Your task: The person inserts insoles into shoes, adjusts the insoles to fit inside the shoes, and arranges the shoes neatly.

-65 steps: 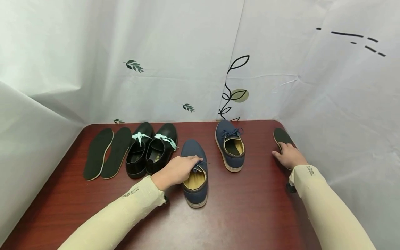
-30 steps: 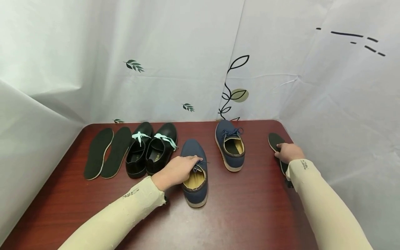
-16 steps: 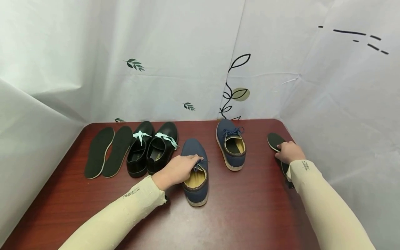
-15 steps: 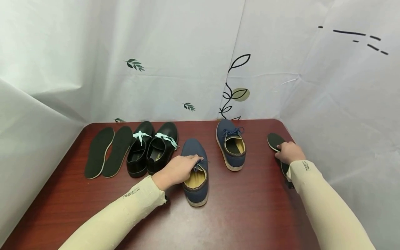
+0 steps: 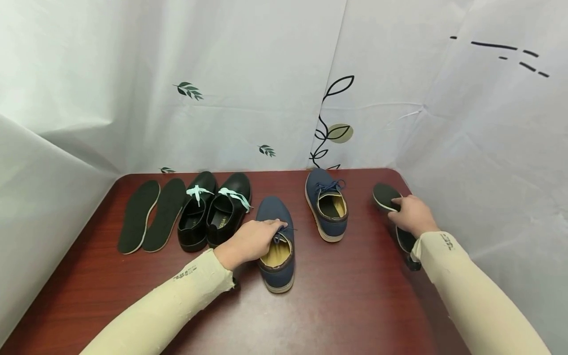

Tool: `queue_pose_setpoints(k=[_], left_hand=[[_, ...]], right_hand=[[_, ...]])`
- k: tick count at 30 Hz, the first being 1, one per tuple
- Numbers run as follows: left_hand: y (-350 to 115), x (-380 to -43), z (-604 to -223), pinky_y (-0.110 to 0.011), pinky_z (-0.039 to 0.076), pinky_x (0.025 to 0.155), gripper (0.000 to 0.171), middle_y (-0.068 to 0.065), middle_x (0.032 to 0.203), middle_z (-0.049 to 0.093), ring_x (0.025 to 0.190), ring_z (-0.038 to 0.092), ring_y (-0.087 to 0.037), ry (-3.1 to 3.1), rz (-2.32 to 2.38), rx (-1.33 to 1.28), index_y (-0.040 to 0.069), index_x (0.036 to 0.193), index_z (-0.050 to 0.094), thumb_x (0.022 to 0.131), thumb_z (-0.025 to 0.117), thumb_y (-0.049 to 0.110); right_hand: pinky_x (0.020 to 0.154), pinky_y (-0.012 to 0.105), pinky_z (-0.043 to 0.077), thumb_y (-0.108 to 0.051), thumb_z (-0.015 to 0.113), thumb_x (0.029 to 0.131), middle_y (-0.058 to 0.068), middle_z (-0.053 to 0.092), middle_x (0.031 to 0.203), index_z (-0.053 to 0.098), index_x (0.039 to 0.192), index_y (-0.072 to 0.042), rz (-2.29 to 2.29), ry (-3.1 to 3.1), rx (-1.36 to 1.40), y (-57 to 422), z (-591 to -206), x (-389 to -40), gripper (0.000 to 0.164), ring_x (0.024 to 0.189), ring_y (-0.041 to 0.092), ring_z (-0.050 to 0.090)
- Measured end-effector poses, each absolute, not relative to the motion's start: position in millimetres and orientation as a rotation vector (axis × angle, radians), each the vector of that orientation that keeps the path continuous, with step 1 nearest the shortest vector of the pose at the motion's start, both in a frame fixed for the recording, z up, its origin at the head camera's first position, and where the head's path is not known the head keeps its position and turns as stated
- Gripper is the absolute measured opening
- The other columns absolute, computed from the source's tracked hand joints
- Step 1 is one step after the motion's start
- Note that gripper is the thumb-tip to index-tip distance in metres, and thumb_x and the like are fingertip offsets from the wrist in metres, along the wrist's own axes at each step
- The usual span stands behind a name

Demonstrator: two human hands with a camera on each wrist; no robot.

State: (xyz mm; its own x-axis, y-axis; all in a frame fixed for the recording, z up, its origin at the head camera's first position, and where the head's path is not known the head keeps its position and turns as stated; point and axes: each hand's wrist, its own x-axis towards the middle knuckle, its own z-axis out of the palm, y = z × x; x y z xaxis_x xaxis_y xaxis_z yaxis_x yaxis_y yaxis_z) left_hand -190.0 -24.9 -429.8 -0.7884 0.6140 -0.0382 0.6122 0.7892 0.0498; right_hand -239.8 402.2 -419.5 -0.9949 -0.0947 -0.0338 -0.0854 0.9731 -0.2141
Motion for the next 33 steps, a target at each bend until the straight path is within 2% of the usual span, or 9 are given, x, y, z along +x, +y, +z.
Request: queue_pose_setpoints(k=[2, 8, 14, 19, 22, 25, 27, 33], left_hand=[[-25, -190, -430, -0.042, 0.061, 0.094, 0.051, -0.009, 0.146, 0.063, 0.122, 0.065, -0.024, 2.922, 0.061, 0.999, 0.014, 0.144, 0.054, 0.094, 0.058, 0.009], [-26, -190, -431, -0.042, 0.062, 0.093, 0.053, -0.009, 0.148, 0.060, 0.124, 0.064, -0.026, 2.904, 0.062, 0.975, 0.015, 0.146, 0.052, 0.094, 0.060, 0.010], [-27, -191, -431, -0.043, 0.061, 0.096, 0.053, -0.010, 0.149, 0.059, 0.128, 0.061, -0.026, 2.900, 0.063, 0.971, 0.015, 0.147, 0.052, 0.094, 0.059, 0.010], [-28, -192, -433, -0.044, 0.060, 0.097, 0.048, -0.011, 0.147, 0.062, 0.125, 0.063, -0.027, 2.917, 0.099, 0.997, 0.014, 0.145, 0.054, 0.097, 0.056, 0.012], [-29, -192, -434, -0.044, 0.061, 0.095, 0.044, -0.011, 0.145, 0.063, 0.121, 0.065, -0.027, 2.931, 0.117, 1.012, 0.015, 0.144, 0.055, 0.100, 0.053, 0.015], [-30, -193, -433, -0.043, 0.062, 0.093, 0.043, -0.011, 0.145, 0.064, 0.120, 0.066, -0.026, 2.936, 0.121, 1.033, 0.015, 0.143, 0.056, 0.101, 0.052, 0.017], [-31, -193, -432, -0.043, 0.062, 0.092, 0.043, -0.011, 0.144, 0.064, 0.120, 0.066, -0.025, 2.936, 0.116, 1.053, 0.015, 0.143, 0.056, 0.100, 0.053, 0.018], [-34, -195, -427, -0.044, 0.059, 0.099, 0.045, -0.011, 0.144, 0.064, 0.128, 0.061, -0.023, 2.908, 0.136, 1.065, 0.017, 0.143, 0.057, 0.098, 0.056, 0.020]], right_hand=[[0.071, 0.053, 0.048, -0.021, 0.059, 0.090, 0.048, 0.055, 0.128, 0.056, 0.137, 0.008, -0.355, 3.069, -0.127, 396, -412, -236, 0.055, 0.092, 0.044, 0.056], [0.075, 0.058, 0.048, -0.025, 0.059, 0.091, 0.041, 0.056, 0.127, 0.055, 0.140, 0.003, -0.369, 3.093, -0.172, 375, -394, -223, 0.056, 0.101, 0.047, 0.056], [0.062, 0.041, 0.041, -0.023, 0.062, 0.090, 0.036, 0.061, 0.122, 0.058, 0.138, 0.001, -0.337, 3.121, -0.251, 353, -382, -212, 0.054, 0.077, 0.031, 0.054], [0.057, 0.036, 0.037, -0.022, 0.062, 0.090, 0.034, 0.060, 0.126, 0.057, 0.140, 0.000, -0.355, 3.094, -0.282, 332, -369, -197, 0.054, 0.060, 0.021, 0.045], [0.054, 0.034, 0.036, -0.020, 0.063, 0.089, 0.026, 0.062, 0.111, 0.059, 0.138, -0.001, -0.385, 3.081, -0.333, 316, -363, -186, 0.053, 0.056, 0.018, 0.041], [0.052, 0.031, 0.037, -0.019, 0.064, 0.085, 0.015, 0.060, 0.092, 0.063, 0.135, -0.004, -0.410, 3.076, -0.398, 299, -359, -174, 0.052, 0.056, 0.016, 0.041], [0.053, 0.031, 0.039, -0.019, 0.065, 0.084, 0.009, 0.058, 0.086, 0.066, 0.132, -0.007, -0.434, 3.071, -0.445, 287, -358, -164, 0.050, 0.058, 0.015, 0.043], [0.061, 0.030, 0.045, -0.019, 0.069, 0.080, 0.002, 0.064, 0.088, 0.074, 0.122, -0.015, -0.485, 3.017, -0.613, 249, -358, -135, 0.042, 0.071, 0.013, 0.051]])
